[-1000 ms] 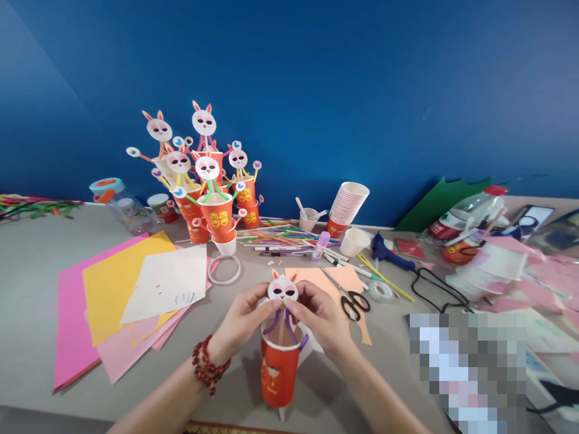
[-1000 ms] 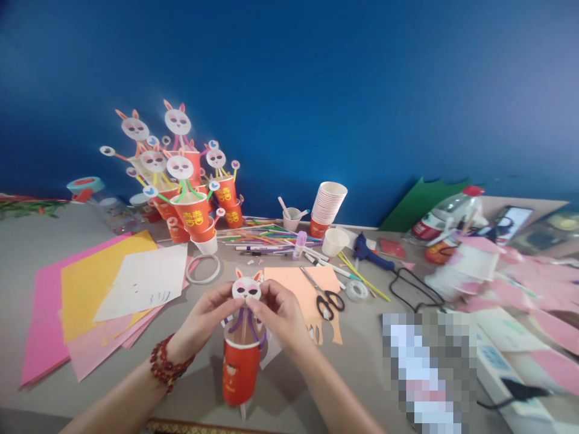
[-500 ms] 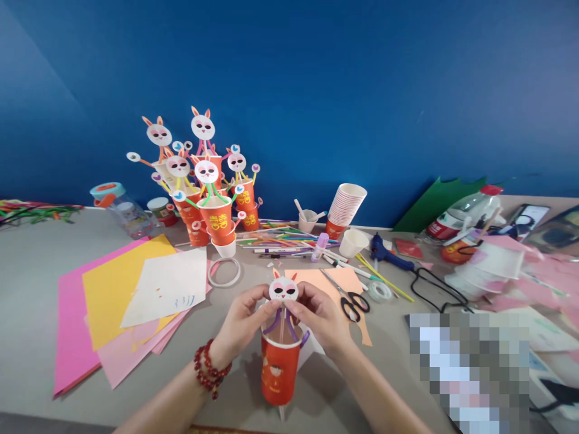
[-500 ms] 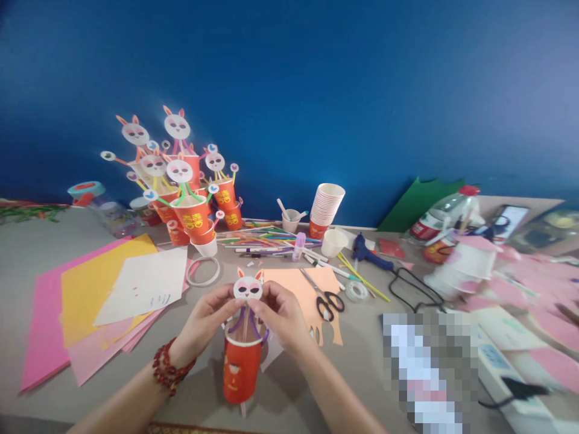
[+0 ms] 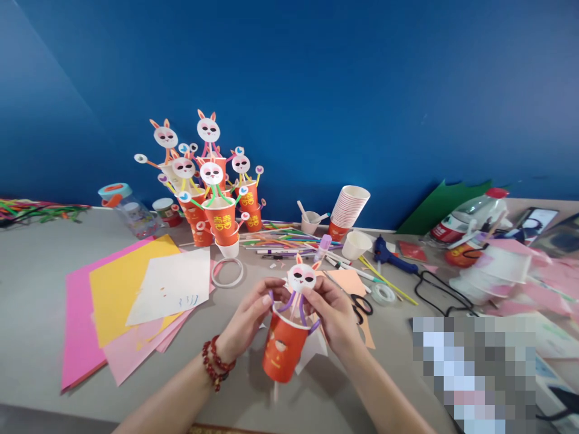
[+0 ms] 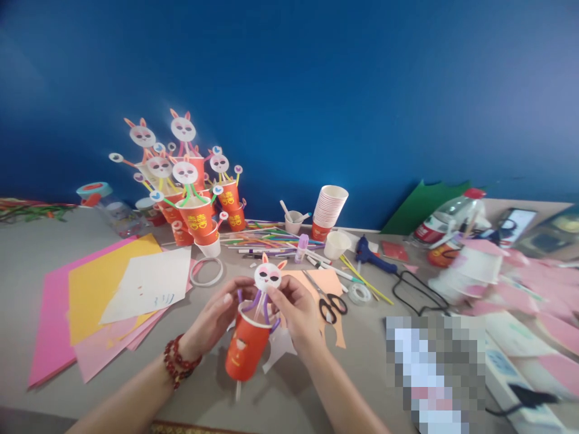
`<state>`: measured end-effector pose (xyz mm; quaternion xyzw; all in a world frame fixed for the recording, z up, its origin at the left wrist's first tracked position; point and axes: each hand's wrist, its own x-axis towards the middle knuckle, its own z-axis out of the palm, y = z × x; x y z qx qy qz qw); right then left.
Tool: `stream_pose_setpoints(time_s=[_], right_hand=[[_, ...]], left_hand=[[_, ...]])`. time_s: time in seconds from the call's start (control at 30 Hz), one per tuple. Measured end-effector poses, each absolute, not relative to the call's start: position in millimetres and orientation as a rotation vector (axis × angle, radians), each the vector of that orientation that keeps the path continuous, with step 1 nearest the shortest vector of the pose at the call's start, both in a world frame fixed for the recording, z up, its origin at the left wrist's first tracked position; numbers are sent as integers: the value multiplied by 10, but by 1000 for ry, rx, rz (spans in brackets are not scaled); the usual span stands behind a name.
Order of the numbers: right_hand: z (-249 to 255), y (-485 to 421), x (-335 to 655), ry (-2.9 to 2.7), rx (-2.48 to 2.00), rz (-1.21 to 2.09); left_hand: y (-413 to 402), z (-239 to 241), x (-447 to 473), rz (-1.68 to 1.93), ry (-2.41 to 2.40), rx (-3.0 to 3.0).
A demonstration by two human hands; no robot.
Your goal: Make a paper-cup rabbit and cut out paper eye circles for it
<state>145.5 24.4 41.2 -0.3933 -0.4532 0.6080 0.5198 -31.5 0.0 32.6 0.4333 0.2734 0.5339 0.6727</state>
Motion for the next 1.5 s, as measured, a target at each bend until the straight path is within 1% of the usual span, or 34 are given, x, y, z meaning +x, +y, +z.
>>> stream_pose_setpoints(time_s=[0.13, 0.27, 0.5, 0.7, 0.83, 1.23, 1.5], right_hand=[[499, 254, 1477, -1028, -959, 1429], [509, 296, 1503, -1041, -985, 1421], [392, 357, 1573, -1208, -946, 1365], [421, 283, 1485, -1521, -846, 1504], [450, 242, 1422, -1523, -829, 1516], [337, 249, 1402, -1459, -937, 1390], [264, 268, 1404, -1560, -972, 1205]], left_hand=[[-32, 303, -269, 1093, 543, 993], [-55, 290, -229, 948, 595, 972], [-32, 192, -228, 1114, 769, 1016], [-47, 136, -200, 1192, 782, 969], [-69, 110, -174, 1187, 769, 892], [-70, 77, -165, 1119, 695, 974], [-74, 41, -145, 1156, 747, 972]])
